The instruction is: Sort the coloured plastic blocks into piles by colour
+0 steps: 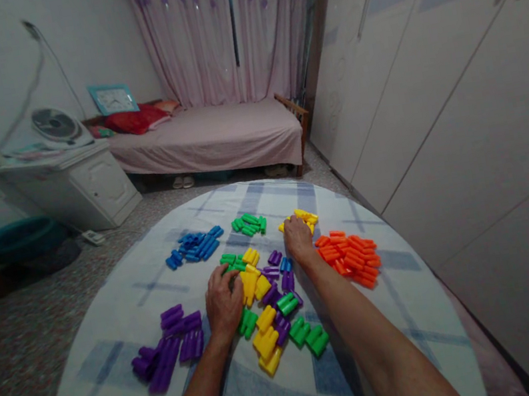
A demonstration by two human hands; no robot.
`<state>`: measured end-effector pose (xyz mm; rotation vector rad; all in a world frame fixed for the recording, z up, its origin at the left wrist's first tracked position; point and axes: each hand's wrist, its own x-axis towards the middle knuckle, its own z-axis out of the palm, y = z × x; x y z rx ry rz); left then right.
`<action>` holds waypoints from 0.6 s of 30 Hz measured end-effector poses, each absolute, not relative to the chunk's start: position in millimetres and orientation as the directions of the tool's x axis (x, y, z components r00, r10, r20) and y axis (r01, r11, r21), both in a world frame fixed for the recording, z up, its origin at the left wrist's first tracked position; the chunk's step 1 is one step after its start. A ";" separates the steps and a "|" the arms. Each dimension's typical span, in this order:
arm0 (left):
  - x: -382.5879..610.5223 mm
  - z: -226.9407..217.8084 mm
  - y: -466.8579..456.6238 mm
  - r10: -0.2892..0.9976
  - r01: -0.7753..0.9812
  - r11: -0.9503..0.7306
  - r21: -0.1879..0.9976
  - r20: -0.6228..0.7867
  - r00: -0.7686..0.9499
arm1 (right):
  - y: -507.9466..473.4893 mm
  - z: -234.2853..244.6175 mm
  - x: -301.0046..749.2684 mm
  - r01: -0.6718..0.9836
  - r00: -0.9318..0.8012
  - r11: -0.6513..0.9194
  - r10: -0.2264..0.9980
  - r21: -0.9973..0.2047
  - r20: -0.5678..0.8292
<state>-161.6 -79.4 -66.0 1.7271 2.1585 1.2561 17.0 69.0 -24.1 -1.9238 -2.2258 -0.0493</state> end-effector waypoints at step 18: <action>-163.8 -68.3 -77.3 0.839 0.719 -0.024 0.695 0.404 -0.363 | -19.0 -12.0 64.0 0.692 -0.394 0.431 0.898 -0.579 0.198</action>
